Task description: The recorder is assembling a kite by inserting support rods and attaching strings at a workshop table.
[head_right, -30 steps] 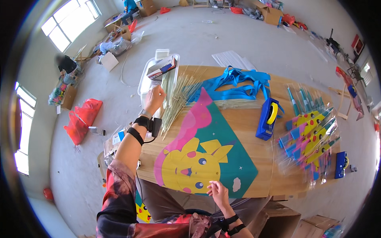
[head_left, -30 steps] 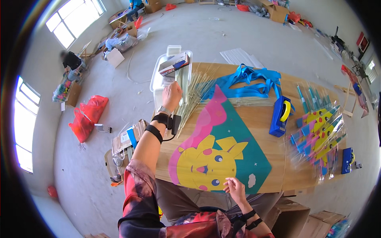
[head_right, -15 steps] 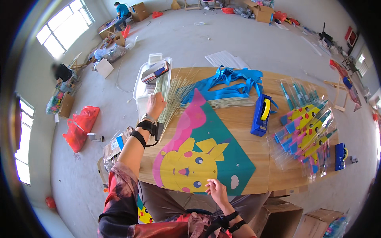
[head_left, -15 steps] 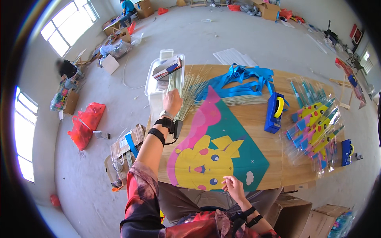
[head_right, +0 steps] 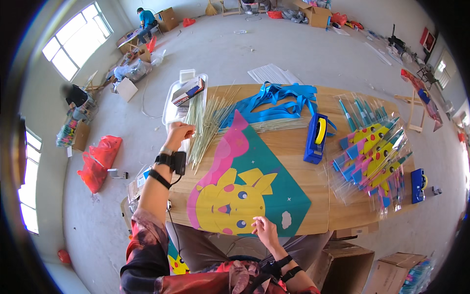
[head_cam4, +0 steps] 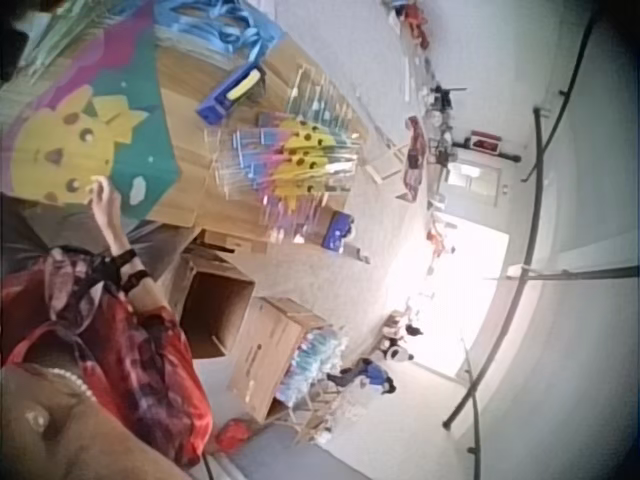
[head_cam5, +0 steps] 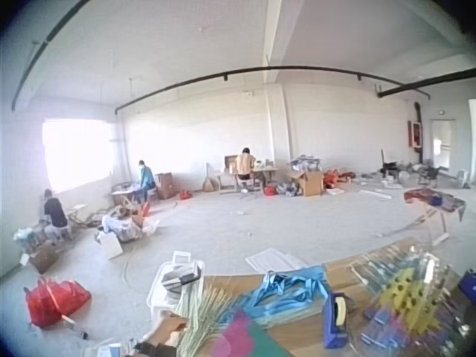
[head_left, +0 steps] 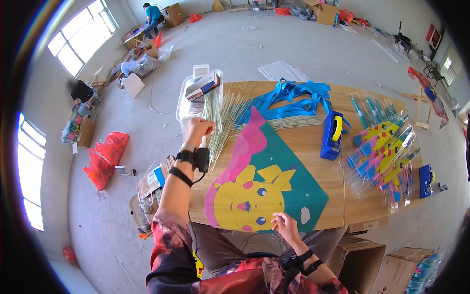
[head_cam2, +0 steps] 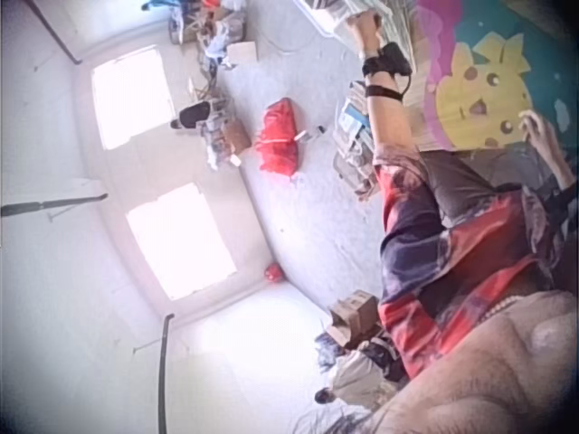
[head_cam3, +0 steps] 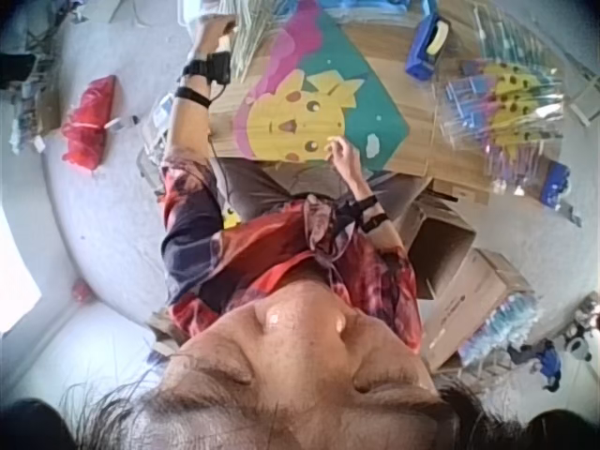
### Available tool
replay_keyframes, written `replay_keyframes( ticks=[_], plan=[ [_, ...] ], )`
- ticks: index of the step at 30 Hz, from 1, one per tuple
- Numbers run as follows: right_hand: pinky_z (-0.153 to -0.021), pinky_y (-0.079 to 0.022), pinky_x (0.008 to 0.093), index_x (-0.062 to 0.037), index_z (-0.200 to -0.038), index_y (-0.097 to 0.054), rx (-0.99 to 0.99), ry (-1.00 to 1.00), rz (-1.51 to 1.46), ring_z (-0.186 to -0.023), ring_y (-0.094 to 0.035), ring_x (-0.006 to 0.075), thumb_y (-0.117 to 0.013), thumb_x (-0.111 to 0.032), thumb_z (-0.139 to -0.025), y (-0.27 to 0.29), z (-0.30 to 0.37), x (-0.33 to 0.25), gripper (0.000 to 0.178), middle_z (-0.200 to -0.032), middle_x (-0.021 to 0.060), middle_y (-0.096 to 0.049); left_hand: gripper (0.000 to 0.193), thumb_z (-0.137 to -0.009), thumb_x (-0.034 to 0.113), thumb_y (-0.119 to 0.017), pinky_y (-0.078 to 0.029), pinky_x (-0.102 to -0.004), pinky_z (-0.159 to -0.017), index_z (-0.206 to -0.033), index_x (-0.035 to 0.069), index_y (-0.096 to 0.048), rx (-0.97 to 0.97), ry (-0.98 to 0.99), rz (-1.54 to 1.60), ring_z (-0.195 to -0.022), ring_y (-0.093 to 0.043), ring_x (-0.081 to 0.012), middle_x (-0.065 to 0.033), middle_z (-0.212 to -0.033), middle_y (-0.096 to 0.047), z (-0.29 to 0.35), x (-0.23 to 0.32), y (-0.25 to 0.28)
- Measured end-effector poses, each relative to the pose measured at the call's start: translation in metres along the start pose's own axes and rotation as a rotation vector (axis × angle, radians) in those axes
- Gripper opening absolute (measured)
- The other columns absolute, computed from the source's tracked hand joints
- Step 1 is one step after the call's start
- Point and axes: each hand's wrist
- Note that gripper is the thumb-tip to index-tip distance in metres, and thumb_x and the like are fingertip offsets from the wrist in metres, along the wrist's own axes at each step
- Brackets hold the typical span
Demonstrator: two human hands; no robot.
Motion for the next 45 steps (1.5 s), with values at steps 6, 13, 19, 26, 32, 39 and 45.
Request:
replay_keyframes(
  ticks=[6, 13, 19, 26, 32, 39, 45],
  plan=[
    [-0.058, -0.054, 0.0273, 0.0042, -0.115, -0.064, 0.005, 0.077, 0.024, -0.066, -0.071, 0.0137, -0.052, -0.011, -0.107, 0.003, 0.004, -0.020, 0.021, -0.093, 0.0121, -0.075, 0.018, -0.090, 0.012, -0.078, -0.054, -0.0272, -0.069, -0.090, -0.001, -0.066, -0.004, -0.008, 0.200, -0.073, -0.066, -0.0125, -0.0077, -0.082, -0.071, 0.158, 0.002, 0.009],
    [-0.086, -0.057, 0.0319, 0.0016, -0.135, -0.057, -0.055, 0.134, -0.330, -0.098, -0.073, 0.0212, -0.050, -0.024, -0.110, -0.019, 0.003, -0.076, 0.036, -0.113, 0.0129, -0.074, 0.011, -0.088, -0.001, -0.075, -0.057, -0.0294, -0.073, -0.089, 0.001, -0.064, -0.239, -0.258, -0.032, -0.082, -0.070, -0.0145, -0.0082, -0.093, -0.074, 0.364, -0.040, -0.034],
    [-0.073, -0.051, 0.0263, -0.0023, -0.147, -0.050, 0.298, 0.263, -1.034, -0.078, -0.059, 0.0086, -0.045, -0.028, -0.113, 0.025, -0.005, -0.112, 0.043, -0.100, 0.0039, -0.066, 0.015, -0.087, 0.003, -0.078, -0.057, -0.0321, -0.072, -0.088, 0.001, -0.064, -0.475, -0.432, -0.163, -0.080, -0.073, -0.0195, -0.0113, -0.089, -0.074, 0.416, -0.069, -0.072],
    [-0.062, -0.040, 0.0227, -0.0050, -0.139, -0.060, 0.340, 0.377, -0.280, -0.070, -0.046, 0.0068, -0.045, -0.009, -0.110, 0.054, 0.063, -0.167, 0.032, -0.085, 0.0001, -0.056, 0.013, -0.100, 0.012, -0.068, -0.057, -0.0303, -0.080, -0.102, 0.000, -0.070, -0.290, -0.051, 0.370, -0.086, -0.070, -0.0149, -0.0080, -0.098, -0.075, 0.379, -0.011, -0.084],
    [-0.064, -0.046, 0.0283, -0.0052, -0.128, -0.068, 0.178, 0.536, 0.285, -0.068, -0.055, 0.0182, -0.055, 0.005, -0.101, 0.023, 0.097, -0.175, 0.032, -0.082, 0.0095, -0.057, 0.025, -0.107, 0.023, -0.059, -0.056, -0.0327, -0.096, -0.119, 0.002, -0.065, -0.240, 0.063, 1.304, -0.109, -0.067, -0.0174, -0.0125, -0.125, -0.068, 0.351, 0.044, -0.091],
    [-0.066, -0.049, 0.0298, -0.0040, -0.126, -0.069, 0.134, 0.476, 0.318, -0.070, -0.061, 0.0196, -0.056, 0.004, -0.101, 0.012, 0.101, -0.168, 0.030, -0.084, 0.0109, -0.062, 0.029, -0.107, 0.025, -0.057, -0.057, -0.0322, -0.097, -0.123, 0.002, -0.062, -0.294, 0.076, 1.480, -0.108, -0.067, -0.0175, -0.0126, -0.125, -0.068, 0.359, 0.054, -0.083],
    [-0.066, -0.049, 0.0292, -0.0031, -0.126, -0.070, 0.138, 0.499, 0.308, -0.069, -0.060, 0.0171, -0.057, 0.001, -0.102, 0.011, 0.100, -0.166, 0.027, -0.081, 0.0092, -0.061, 0.028, -0.108, 0.024, -0.057, -0.058, -0.0331, -0.096, -0.123, 0.002, -0.062, -0.303, 0.056, 1.474, -0.106, -0.067, -0.0178, -0.0124, -0.124, -0.068, 0.361, 0.054, -0.080]
  ],
)
Point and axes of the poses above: each hand's wrist, its own z-axis away from the middle knuckle, its own y-axis out of the back of the hand, x = y × z
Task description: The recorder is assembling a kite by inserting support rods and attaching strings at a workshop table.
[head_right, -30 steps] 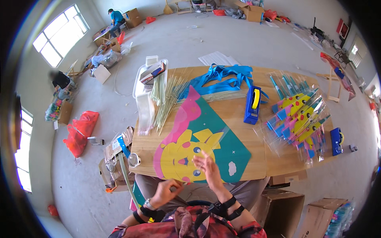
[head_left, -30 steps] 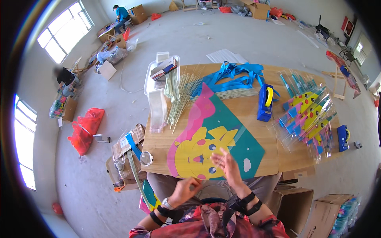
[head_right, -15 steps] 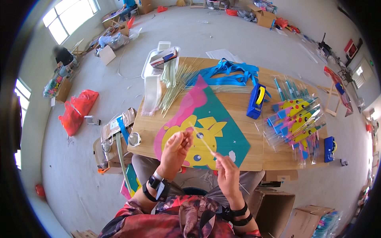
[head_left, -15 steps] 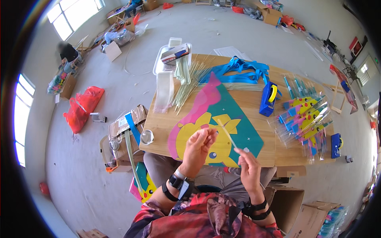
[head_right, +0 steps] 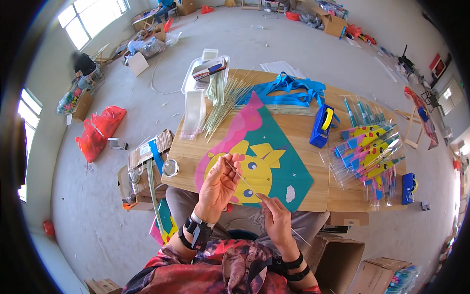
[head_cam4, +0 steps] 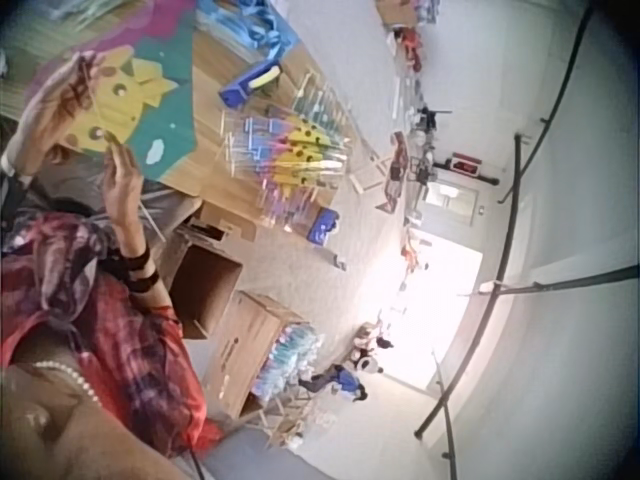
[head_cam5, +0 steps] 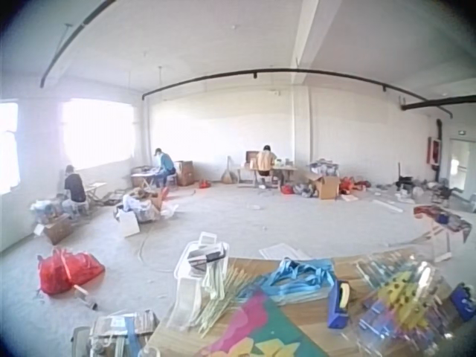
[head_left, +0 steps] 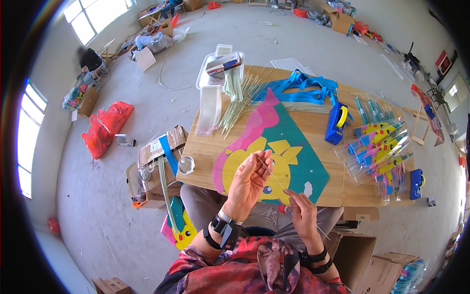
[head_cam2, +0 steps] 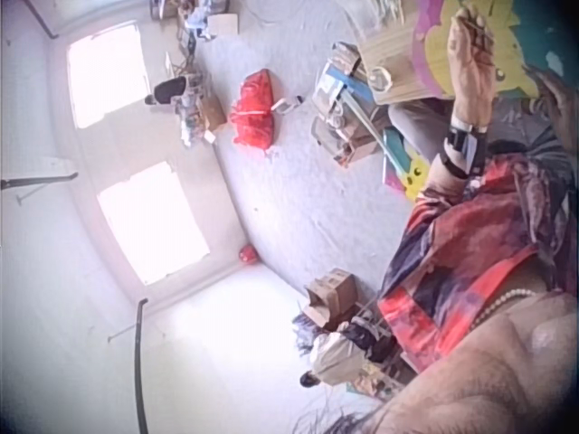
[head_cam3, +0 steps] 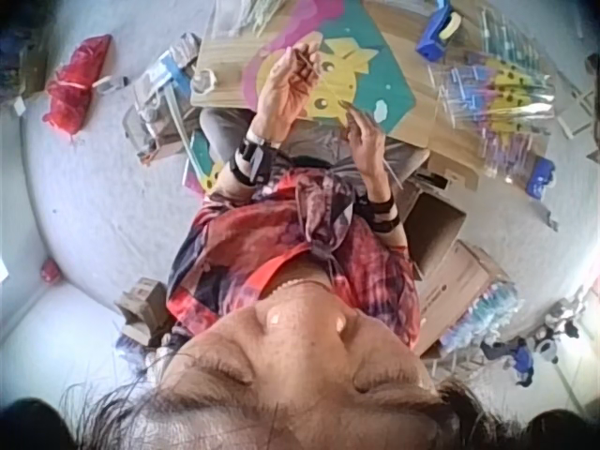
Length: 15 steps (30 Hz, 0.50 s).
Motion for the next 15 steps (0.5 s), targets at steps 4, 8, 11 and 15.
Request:
replay_keyframes(
  ticks=[4, 8, 11, 15],
  plan=[
    [-0.065, -0.049, 0.0288, -0.0032, -0.126, -0.070, -0.008, -0.012, 0.005, -0.069, -0.060, 0.0170, -0.057, 0.002, -0.101, 0.001, 0.000, -0.001, 0.028, -0.080, 0.0085, -0.060, 0.028, -0.108, 0.024, -0.057, -0.058, -0.0332, -0.095, -0.122, 0.001, -0.063, -0.005, -0.008, -0.033, -0.104, -0.067, -0.0180, -0.0126, -0.124, -0.068, -0.001, 0.001, 0.002],
    [-0.065, -0.049, 0.0289, -0.0032, -0.125, -0.070, 0.012, -0.010, -0.007, -0.069, -0.060, 0.0173, -0.056, 0.003, -0.101, 0.002, 0.000, -0.004, 0.028, -0.079, 0.0083, -0.059, 0.027, -0.108, 0.023, -0.056, -0.059, -0.0333, -0.095, -0.121, 0.000, -0.063, -0.008, -0.021, -0.068, -0.102, -0.068, -0.0183, -0.0141, -0.123, -0.068, -0.003, 0.001, 0.005],
    [-0.065, -0.049, 0.0291, -0.0030, -0.125, -0.069, 0.015, 0.001, 0.007, -0.069, -0.060, 0.0177, -0.056, 0.004, -0.101, 0.004, -0.001, -0.003, 0.028, -0.079, 0.0087, -0.058, 0.027, -0.108, 0.022, -0.055, -0.059, -0.0333, -0.094, -0.121, 0.000, -0.063, -0.008, -0.026, -0.094, -0.101, -0.068, -0.0183, -0.0157, -0.123, -0.068, -0.003, -0.001, 0.006],
    [-0.071, -0.054, 0.0317, -0.0049, -0.127, -0.067, -0.046, -0.034, 0.040, -0.080, -0.070, 0.0282, -0.055, 0.015, -0.092, 0.008, -0.001, -0.004, 0.042, -0.090, 0.0157, -0.066, 0.028, -0.109, 0.020, -0.053, -0.057, -0.0323, -0.098, -0.126, -0.001, -0.061, -0.064, -0.046, -0.148, -0.108, -0.069, -0.0204, -0.0156, -0.127, -0.067, -0.003, -0.001, 0.012]
  ],
)
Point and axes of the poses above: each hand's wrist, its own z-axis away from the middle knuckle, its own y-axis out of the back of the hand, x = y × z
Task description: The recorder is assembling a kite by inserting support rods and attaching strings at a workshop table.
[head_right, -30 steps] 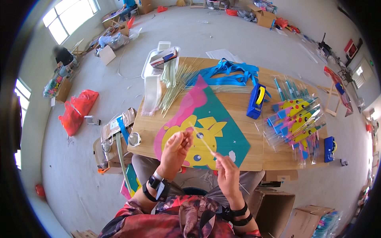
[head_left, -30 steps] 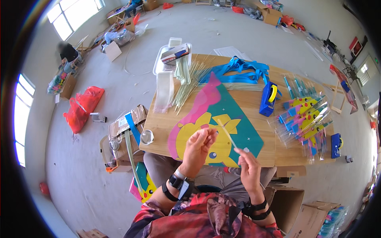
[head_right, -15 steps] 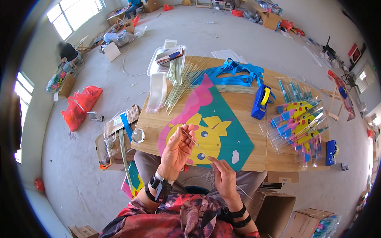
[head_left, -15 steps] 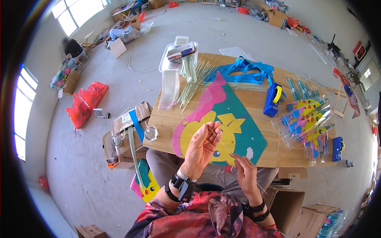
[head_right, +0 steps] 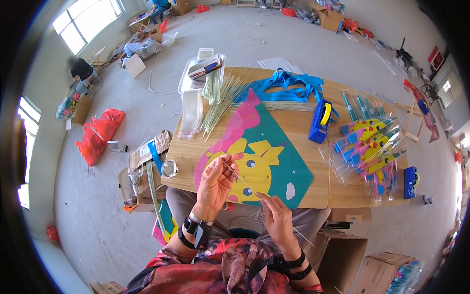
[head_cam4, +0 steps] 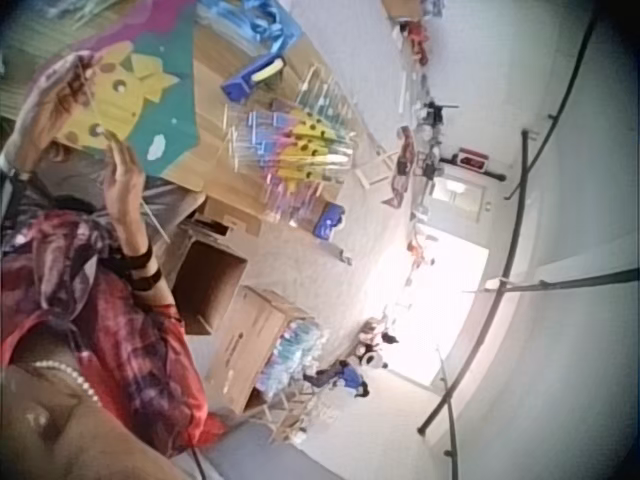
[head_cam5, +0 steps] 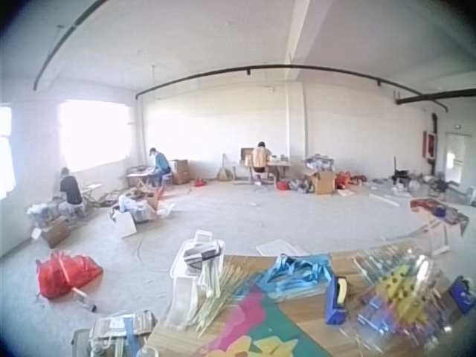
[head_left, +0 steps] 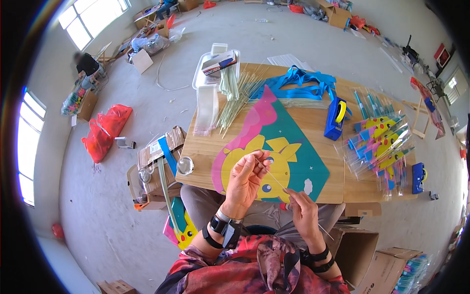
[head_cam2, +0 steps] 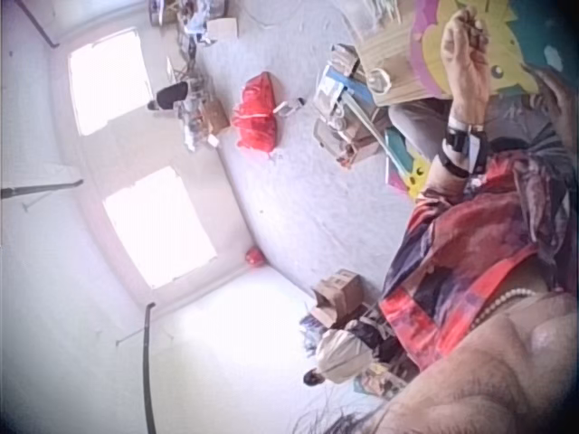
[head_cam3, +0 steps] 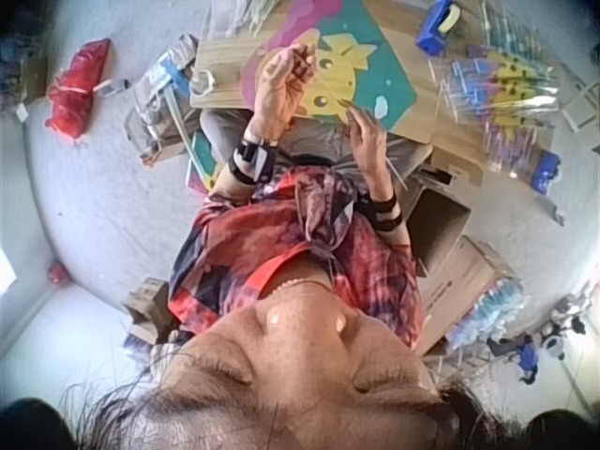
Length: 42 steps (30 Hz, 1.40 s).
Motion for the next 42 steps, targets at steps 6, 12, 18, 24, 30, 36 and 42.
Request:
replay_keyframes(
  ticks=[6, 12, 18, 24, 30, 36, 42],
  plan=[
    [-0.069, -0.054, 0.0334, -0.0073, -0.126, -0.067, -0.035, -0.017, 0.050, -0.080, -0.070, 0.0295, -0.059, 0.013, -0.091, 0.011, -0.001, -0.005, 0.041, -0.090, 0.0136, -0.066, 0.025, -0.109, 0.017, -0.054, -0.057, -0.0313, -0.086, -0.116, -0.003, -0.066, 0.006, -0.096, -0.336, -0.097, -0.070, -0.0194, -0.0197, -0.122, -0.070, -0.001, 0.004, 0.000],
    [-0.063, -0.052, 0.0393, -0.0122, -0.125, -0.069, 0.013, 0.096, 0.359, -0.074, -0.065, 0.0301, -0.067, 0.007, -0.086, 0.029, -0.001, -0.003, 0.044, -0.083, 0.0091, -0.061, 0.022, -0.107, 0.013, -0.056, -0.058, -0.0327, -0.087, -0.115, -0.005, -0.066, -0.146, -0.214, -0.913, -0.095, -0.072, -0.0199, -0.0147, -0.112, -0.073, 0.000, 0.024, -0.005],
    [-0.062, -0.051, 0.0396, -0.0121, -0.124, -0.069, 0.008, 0.151, 0.336, -0.073, -0.064, 0.0295, -0.067, 0.008, -0.084, 0.035, -0.005, 0.008, 0.045, -0.080, 0.0091, -0.058, 0.024, -0.106, 0.019, -0.061, -0.057, -0.0356, -0.087, -0.109, -0.004, -0.066, -0.161, -0.027, -0.692, -0.097, -0.071, -0.0218, -0.0138, -0.105, -0.072, -0.002, 0.026, 0.004],
    [-0.065, -0.053, 0.0353, -0.0060, -0.129, -0.065, 0.015, 0.072, 0.094, -0.071, -0.065, 0.0276, -0.062, 0.010, -0.092, 0.019, -0.010, 0.020, 0.041, -0.082, 0.0121, -0.063, 0.023, -0.107, 0.020, -0.060, -0.054, -0.0364, -0.092, -0.105, -0.002, -0.066, -0.102, 0.014, -0.496, -0.103, -0.069, -0.0208, -0.0137, -0.106, -0.072, -0.001, 0.010, 0.001],
    [-0.073, -0.052, 0.0311, -0.0023, -0.150, -0.044, 0.014, -0.068, -0.217, -0.072, -0.065, 0.0207, -0.056, 0.008, -0.097, -0.018, -0.013, 0.020, 0.055, -0.078, 0.0118, -0.064, 0.022, -0.106, 0.020, -0.062, -0.053, -0.0321, -0.092, -0.105, -0.002, -0.067, -0.099, -0.112, -0.659, -0.098, -0.069, -0.0159, -0.0111, -0.109, -0.073, 0.001, -0.026, -0.006],
    [-0.094, -0.050, 0.0307, -0.0034, -0.163, -0.013, 0.122, -0.114, -0.544, -0.105, -0.067, 0.0206, -0.046, 0.007, -0.103, -0.027, -0.038, 0.021, 0.069, -0.115, 0.0159, -0.066, 0.023, -0.106, 0.018, -0.061, -0.054, -0.0263, -0.085, -0.113, -0.003, -0.068, -0.085, 0.109, -0.687, -0.096, -0.066, -0.0114, -0.0055, -0.102, -0.073, 0.002, -0.062, -0.012],
    [-0.105, -0.045, 0.0360, -0.0088, -0.165, -0.003, 0.144, -0.080, -0.640, -0.124, -0.057, 0.0224, -0.052, 0.007, -0.100, -0.032, -0.039, 0.057, 0.083, -0.136, 0.0154, -0.055, 0.023, -0.108, 0.015, -0.056, -0.053, -0.0282, -0.081, -0.115, -0.006, -0.063, -0.122, 0.124, -0.845, -0.086, -0.067, -0.0134, -0.0082, -0.096, -0.072, -0.033, -0.078, -0.010]
  ],
)
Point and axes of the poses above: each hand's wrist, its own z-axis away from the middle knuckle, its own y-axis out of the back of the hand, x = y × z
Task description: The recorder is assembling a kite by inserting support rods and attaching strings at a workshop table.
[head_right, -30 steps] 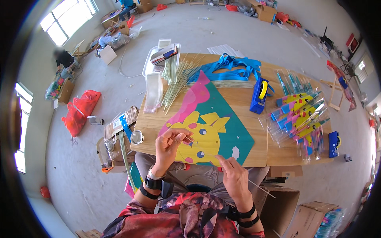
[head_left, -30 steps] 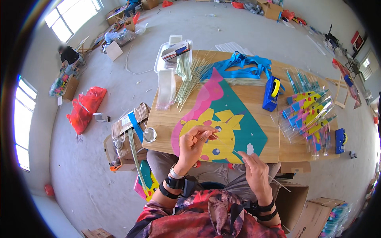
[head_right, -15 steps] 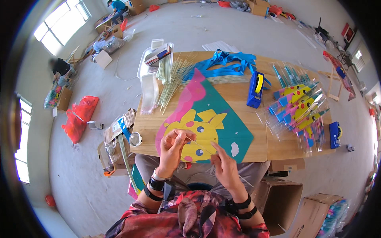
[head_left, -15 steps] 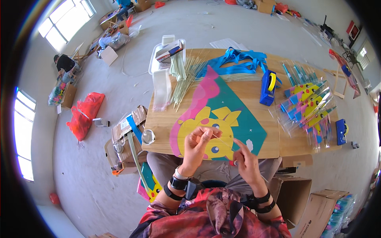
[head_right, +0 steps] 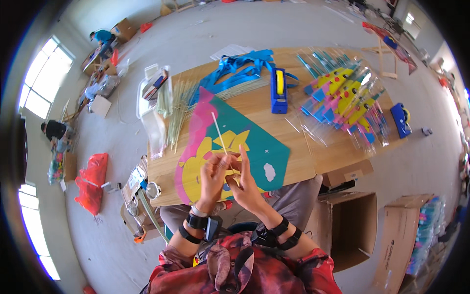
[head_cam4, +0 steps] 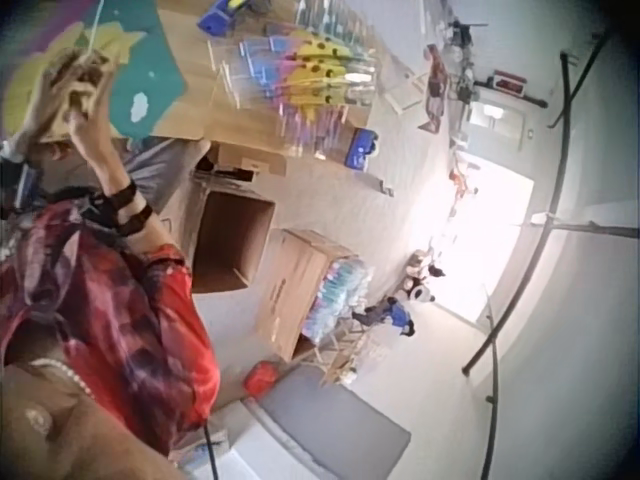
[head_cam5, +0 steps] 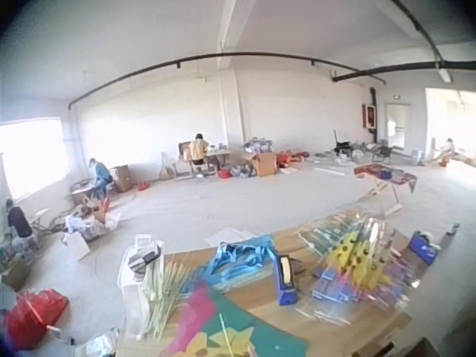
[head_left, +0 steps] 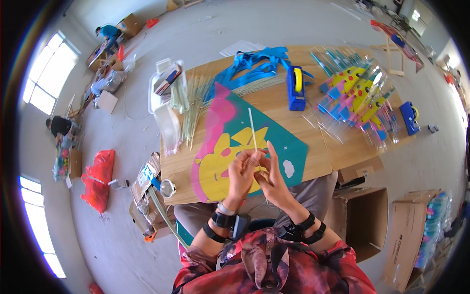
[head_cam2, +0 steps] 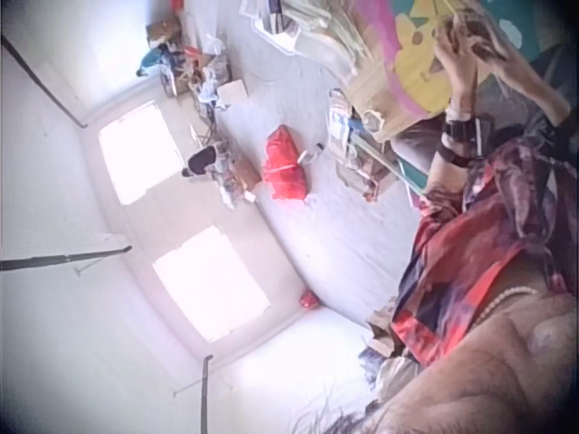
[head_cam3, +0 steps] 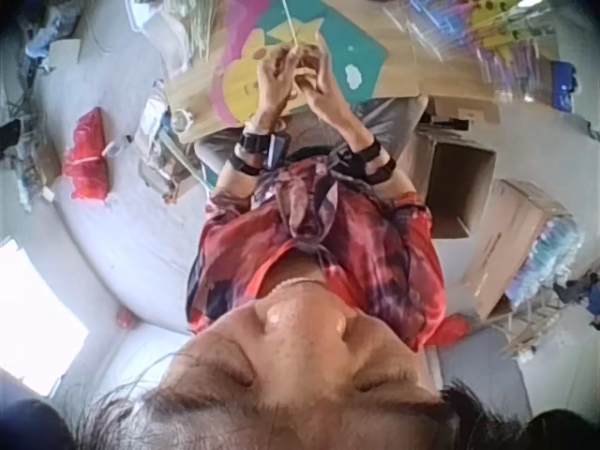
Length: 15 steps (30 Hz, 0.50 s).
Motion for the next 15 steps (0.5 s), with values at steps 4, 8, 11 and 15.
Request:
replay_keyframes(
  ticks=[4, 8, 11, 15],
  plan=[
    [-0.104, -0.044, 0.0396, -0.0088, -0.164, -0.015, 0.120, 0.064, 0.276, -0.122, -0.058, 0.0251, -0.058, 0.003, -0.098, 0.040, 0.009, 0.036, 0.079, -0.133, 0.0133, -0.057, 0.019, -0.106, 0.015, -0.059, -0.051, -0.0291, -0.066, -0.104, -0.003, -0.068, -0.054, -0.079, -0.273, -0.079, -0.065, -0.0126, -0.0068, -0.090, -0.070, -0.038, -0.004, -0.003],
    [-0.096, -0.049, 0.0373, -0.0045, -0.149, -0.043, 0.392, 0.081, 0.462, -0.111, -0.061, 0.0262, -0.053, 0.005, -0.098, 0.102, 0.012, 0.084, 0.052, -0.123, 0.0150, -0.060, 0.010, -0.098, 0.010, -0.067, -0.051, -0.0354, -0.065, -0.096, 0.000, -0.070, -0.142, -0.300, -0.736, -0.076, -0.066, -0.0242, -0.0122, -0.089, -0.067, -0.057, -0.069, 0.000],
    [-0.092, -0.050, 0.0374, -0.0031, -0.135, -0.054, 0.593, 0.058, 0.572, -0.106, -0.061, 0.0291, -0.052, 0.011, -0.094, 0.149, 0.010, 0.118, 0.043, -0.118, 0.0166, -0.061, 0.008, -0.091, 0.008, -0.072, -0.051, -0.0416, -0.066, -0.095, 0.002, -0.068, -0.203, -0.282, -0.805, -0.075, -0.064, -0.0342, -0.0165, -0.088, -0.064, -0.059, -0.108, -0.002],
    [-0.093, -0.049, 0.0399, -0.0035, -0.126, -0.059, 0.637, 0.089, 0.764, -0.106, -0.059, 0.0344, -0.050, 0.016, -0.087, 0.190, 0.005, 0.135, 0.044, -0.114, 0.0188, -0.060, 0.012, -0.090, 0.007, -0.072, -0.051, -0.0412, -0.066, -0.094, 0.002, -0.063, -0.196, -0.183, -0.832, -0.077, -0.065, -0.0335, -0.0160, -0.088, -0.064, -0.065, -0.132, -0.014]
  ],
)
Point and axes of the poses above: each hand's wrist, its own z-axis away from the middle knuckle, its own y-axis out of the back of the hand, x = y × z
